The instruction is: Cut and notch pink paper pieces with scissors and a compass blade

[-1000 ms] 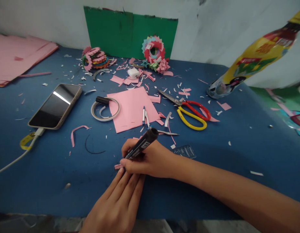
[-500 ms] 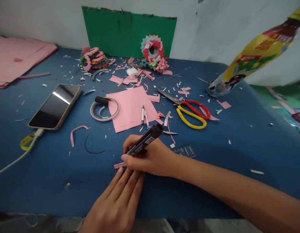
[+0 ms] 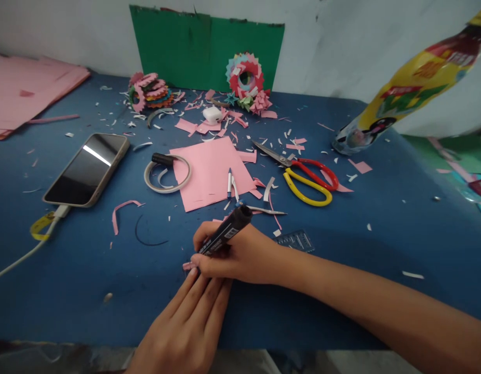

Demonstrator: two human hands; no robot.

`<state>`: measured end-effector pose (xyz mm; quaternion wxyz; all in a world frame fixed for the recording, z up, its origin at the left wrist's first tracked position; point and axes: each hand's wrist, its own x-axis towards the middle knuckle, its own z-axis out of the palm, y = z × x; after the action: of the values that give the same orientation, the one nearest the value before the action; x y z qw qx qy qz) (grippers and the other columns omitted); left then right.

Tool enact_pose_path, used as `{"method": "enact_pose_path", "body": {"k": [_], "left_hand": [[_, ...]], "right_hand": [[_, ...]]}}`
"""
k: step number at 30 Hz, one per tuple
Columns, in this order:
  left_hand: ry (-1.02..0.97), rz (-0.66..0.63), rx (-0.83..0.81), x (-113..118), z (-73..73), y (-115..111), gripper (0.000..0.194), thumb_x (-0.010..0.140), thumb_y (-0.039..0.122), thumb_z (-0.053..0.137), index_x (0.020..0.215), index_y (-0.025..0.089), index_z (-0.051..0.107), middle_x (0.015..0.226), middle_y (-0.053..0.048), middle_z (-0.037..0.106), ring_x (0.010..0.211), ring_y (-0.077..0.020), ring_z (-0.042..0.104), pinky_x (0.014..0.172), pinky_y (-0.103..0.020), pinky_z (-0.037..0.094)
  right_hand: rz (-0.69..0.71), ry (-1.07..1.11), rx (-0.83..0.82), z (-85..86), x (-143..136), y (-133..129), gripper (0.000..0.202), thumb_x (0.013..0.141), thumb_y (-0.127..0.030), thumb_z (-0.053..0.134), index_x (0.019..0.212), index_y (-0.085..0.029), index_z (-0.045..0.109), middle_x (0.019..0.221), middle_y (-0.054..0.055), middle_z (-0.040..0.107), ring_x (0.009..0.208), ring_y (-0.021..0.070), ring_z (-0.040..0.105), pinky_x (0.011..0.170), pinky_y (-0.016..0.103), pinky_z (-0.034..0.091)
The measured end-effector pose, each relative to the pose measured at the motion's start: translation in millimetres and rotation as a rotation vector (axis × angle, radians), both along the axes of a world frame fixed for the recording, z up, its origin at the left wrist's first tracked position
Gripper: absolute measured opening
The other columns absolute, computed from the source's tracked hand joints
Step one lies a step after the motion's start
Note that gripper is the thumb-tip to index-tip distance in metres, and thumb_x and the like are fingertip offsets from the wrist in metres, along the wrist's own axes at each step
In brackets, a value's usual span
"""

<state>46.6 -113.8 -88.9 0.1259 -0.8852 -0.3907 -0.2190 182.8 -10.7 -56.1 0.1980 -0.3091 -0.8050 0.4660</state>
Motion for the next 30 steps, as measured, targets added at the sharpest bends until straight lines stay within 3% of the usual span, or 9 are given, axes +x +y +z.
{"method": "enact_pose_path", "body": {"k": [5,10,17,30], "left_hand": [[-0.008,0.001,-0.001,0.0,-0.4,0.3,0.035,0.082,0.007,0.033,0.103,0.004,0.061,0.101,-0.011,0.068,0.095,-0.0242,0.062,0.096,-0.039,0.035],[0.020,0.004,-0.019,-0.3,3.0,0.7,0.037,0.085,0.008,0.030,0.106,0.004,0.060,0.108,-0.011,0.065,0.101,-0.0245,0.060,0.093,-0.037,0.037],[0.026,0.000,-0.019,-0.5,4.2,1.1,0.037,0.085,0.008,0.031,0.107,0.004,0.060,0.109,-0.011,0.064,0.101,-0.0244,0.060,0.094,-0.038,0.036],[0.011,0.003,-0.009,0.1,3.1,0.2,0.038,0.086,0.007,0.028,0.105,0.004,0.060,0.108,-0.011,0.065,0.099,-0.0248,0.061,0.091,-0.038,0.037]], "right_hand": [[0.005,-0.020,-0.002,0.0,-0.7,-0.2,0.005,0.075,-0.021,0.057,0.076,-0.017,0.055,0.062,-0.003,0.052,0.054,0.0077,0.045,0.053,0.020,0.041],[-0.094,0.082,-0.029,-4.7,1.7,-1.2,0.007,0.075,-0.023,0.057,0.078,-0.017,0.054,0.064,-0.002,0.053,0.055,0.0085,0.048,0.052,0.021,0.042],[-0.112,0.023,0.051,-1.1,5.6,-1.3,0.005,0.074,-0.021,0.058,0.076,-0.018,0.055,0.064,-0.002,0.054,0.056,0.0089,0.049,0.052,0.021,0.042],[-0.050,-0.027,0.107,-5.7,8.0,1.4,0.004,0.075,-0.022,0.057,0.075,-0.019,0.054,0.065,-0.003,0.054,0.058,0.0092,0.050,0.060,0.023,0.044]]}}
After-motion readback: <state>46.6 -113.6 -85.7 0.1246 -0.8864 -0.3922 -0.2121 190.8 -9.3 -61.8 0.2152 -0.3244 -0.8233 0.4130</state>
